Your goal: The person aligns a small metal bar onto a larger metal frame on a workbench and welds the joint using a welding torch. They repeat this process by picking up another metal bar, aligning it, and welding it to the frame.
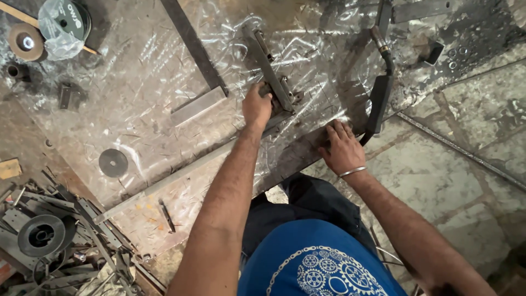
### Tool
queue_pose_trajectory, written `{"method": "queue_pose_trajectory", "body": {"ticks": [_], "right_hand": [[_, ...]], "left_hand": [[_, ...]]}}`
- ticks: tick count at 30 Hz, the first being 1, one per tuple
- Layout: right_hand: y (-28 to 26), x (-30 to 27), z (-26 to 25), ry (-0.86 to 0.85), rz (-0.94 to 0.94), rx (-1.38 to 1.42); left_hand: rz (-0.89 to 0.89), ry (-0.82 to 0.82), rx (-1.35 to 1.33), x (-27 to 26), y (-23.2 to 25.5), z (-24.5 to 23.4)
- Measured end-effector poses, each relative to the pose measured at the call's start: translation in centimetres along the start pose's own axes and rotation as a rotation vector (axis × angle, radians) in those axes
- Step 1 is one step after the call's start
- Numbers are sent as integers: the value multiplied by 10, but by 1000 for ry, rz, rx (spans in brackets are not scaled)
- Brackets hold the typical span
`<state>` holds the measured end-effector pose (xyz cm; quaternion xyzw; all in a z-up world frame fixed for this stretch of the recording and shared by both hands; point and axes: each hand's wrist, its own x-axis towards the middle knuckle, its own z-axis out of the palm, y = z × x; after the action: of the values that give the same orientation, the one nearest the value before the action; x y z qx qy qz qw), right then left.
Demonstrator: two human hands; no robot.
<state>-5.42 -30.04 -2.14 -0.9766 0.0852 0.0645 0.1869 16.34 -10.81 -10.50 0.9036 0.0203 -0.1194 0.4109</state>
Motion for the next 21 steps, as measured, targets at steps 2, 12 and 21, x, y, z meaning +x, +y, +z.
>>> {"method": "queue_pose_trajectory", "body": {"ticks": [2, 12, 21], "right_hand": [[-2, 1, -2, -11, 15, 6], [-9, 1, -11, -40, 44, 12], [-1, 2, -3, -11, 1, 4]], "left_hand": [[-1, -1, -19, -2, 3, -3], [9, 5, -37, -5, 10, -8], [10, 35, -52, -6, 11, -7]]}}
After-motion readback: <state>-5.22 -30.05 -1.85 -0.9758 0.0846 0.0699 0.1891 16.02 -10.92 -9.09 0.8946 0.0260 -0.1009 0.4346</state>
